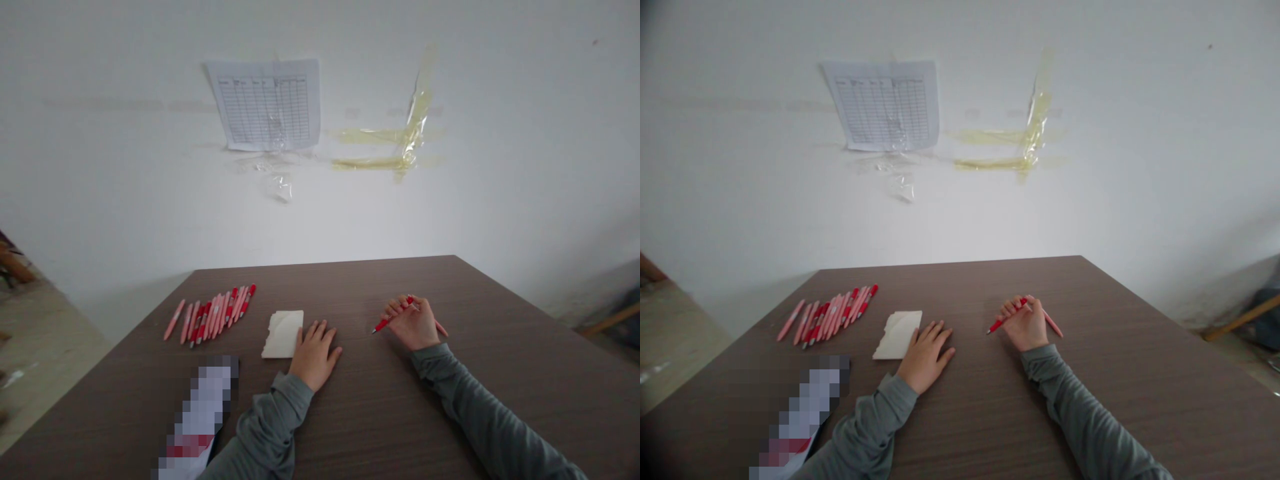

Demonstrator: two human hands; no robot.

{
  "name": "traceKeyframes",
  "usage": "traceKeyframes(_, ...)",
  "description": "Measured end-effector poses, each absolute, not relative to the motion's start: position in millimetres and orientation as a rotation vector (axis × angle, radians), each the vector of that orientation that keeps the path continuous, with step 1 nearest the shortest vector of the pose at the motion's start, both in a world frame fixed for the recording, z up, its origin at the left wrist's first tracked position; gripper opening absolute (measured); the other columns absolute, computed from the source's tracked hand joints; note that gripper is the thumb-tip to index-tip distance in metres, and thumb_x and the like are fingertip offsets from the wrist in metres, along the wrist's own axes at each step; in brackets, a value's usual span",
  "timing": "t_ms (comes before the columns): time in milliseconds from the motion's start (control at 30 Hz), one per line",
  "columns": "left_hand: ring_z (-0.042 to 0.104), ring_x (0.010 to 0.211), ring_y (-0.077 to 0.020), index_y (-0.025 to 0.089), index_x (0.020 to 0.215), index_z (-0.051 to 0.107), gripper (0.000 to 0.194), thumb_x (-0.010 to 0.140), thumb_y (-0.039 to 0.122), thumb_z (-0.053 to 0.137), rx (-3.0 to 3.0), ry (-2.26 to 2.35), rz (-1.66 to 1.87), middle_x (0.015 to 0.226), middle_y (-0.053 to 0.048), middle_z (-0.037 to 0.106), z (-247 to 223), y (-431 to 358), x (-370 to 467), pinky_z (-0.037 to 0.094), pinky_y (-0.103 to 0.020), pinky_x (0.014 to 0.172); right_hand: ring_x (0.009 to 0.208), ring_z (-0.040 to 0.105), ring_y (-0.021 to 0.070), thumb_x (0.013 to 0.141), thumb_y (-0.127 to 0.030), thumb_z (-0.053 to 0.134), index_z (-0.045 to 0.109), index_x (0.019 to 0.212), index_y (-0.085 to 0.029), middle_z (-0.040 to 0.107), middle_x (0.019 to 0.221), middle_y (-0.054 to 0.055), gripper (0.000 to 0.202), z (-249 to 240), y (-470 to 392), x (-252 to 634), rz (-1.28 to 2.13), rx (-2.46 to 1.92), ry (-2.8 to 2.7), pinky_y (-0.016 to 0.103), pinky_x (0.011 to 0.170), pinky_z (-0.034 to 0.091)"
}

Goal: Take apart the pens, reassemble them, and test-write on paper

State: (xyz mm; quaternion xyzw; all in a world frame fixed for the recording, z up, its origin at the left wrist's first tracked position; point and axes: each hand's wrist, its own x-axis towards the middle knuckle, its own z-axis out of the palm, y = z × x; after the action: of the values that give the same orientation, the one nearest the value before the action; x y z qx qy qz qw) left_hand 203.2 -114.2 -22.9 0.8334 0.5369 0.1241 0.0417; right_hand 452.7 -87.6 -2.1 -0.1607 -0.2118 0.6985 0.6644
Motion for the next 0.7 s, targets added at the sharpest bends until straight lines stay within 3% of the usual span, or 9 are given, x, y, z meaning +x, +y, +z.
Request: traceKeyframes(700, 0.033, 0.135, -0.0274, 0.025, 0.129, 0.048, 0.045, 0.089, 0.043, 0.039, 2.560, 1.643, 0.380, 0.144, -0.008, 0.042, -21.6, -115.6, 203.6, 0.024, -0.057, 0.110, 0.054, 0.040, 0.0125, 0.078, -0.040, 0.052, 0.041, 0.060, -0.022, 0.037, 0.058, -0.005, 0.028, -0.4, -87.9, 451.2, 1.572, -0.399, -0.516, 0.031, 0.057, 0.040)
